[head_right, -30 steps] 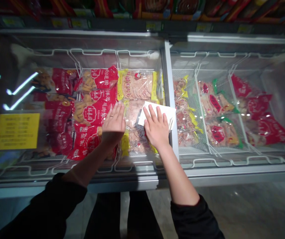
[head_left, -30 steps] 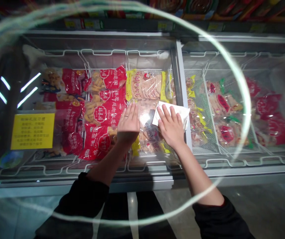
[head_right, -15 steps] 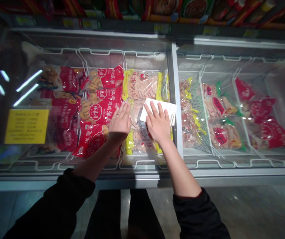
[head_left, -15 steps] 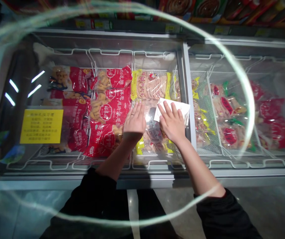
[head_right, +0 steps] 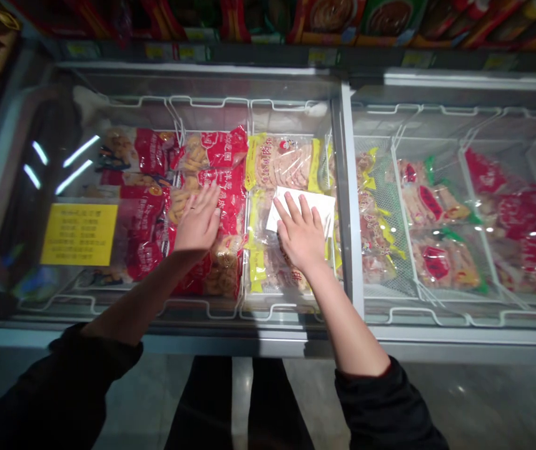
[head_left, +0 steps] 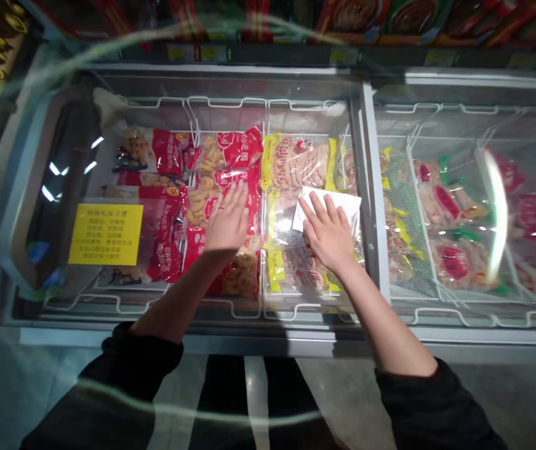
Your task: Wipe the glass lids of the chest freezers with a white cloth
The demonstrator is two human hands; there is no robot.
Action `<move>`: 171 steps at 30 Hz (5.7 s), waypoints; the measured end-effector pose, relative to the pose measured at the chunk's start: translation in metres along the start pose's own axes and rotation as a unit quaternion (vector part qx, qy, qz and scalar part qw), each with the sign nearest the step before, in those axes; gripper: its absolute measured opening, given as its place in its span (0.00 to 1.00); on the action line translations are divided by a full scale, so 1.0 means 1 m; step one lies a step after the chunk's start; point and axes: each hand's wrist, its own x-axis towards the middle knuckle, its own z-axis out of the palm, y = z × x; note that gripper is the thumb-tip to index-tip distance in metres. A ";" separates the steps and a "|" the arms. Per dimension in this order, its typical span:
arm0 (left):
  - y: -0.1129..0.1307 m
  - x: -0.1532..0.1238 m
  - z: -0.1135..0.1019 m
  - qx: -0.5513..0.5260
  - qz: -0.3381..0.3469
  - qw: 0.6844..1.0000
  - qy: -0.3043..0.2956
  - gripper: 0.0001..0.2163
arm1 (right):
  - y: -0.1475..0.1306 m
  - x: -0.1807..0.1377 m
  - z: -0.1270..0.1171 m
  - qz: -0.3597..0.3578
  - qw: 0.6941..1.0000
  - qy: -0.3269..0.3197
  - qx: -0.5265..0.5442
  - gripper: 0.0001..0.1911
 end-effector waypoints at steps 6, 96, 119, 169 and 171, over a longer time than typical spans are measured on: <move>-0.023 -0.004 -0.001 0.049 -0.047 0.997 -0.020 0.29 | -0.037 0.020 -0.001 -0.053 0.998 -0.030 -0.004 0.31; -0.113 -0.008 -0.013 0.030 0.054 0.998 0.031 0.31 | -0.183 0.084 0.014 -0.002 0.999 -0.037 -0.016 0.31; -0.181 -0.012 -0.054 -0.006 -0.011 0.996 0.092 0.31 | -0.191 0.137 0.010 0.014 0.999 -0.046 0.021 0.31; -0.185 -0.015 -0.045 -0.016 -0.031 0.995 0.095 0.29 | -0.258 0.133 0.030 -0.075 0.996 -0.023 0.030 0.31; -0.186 -0.015 -0.045 -0.018 -0.023 0.995 0.091 0.28 | -0.261 0.146 0.029 -0.076 0.996 -0.026 0.030 0.31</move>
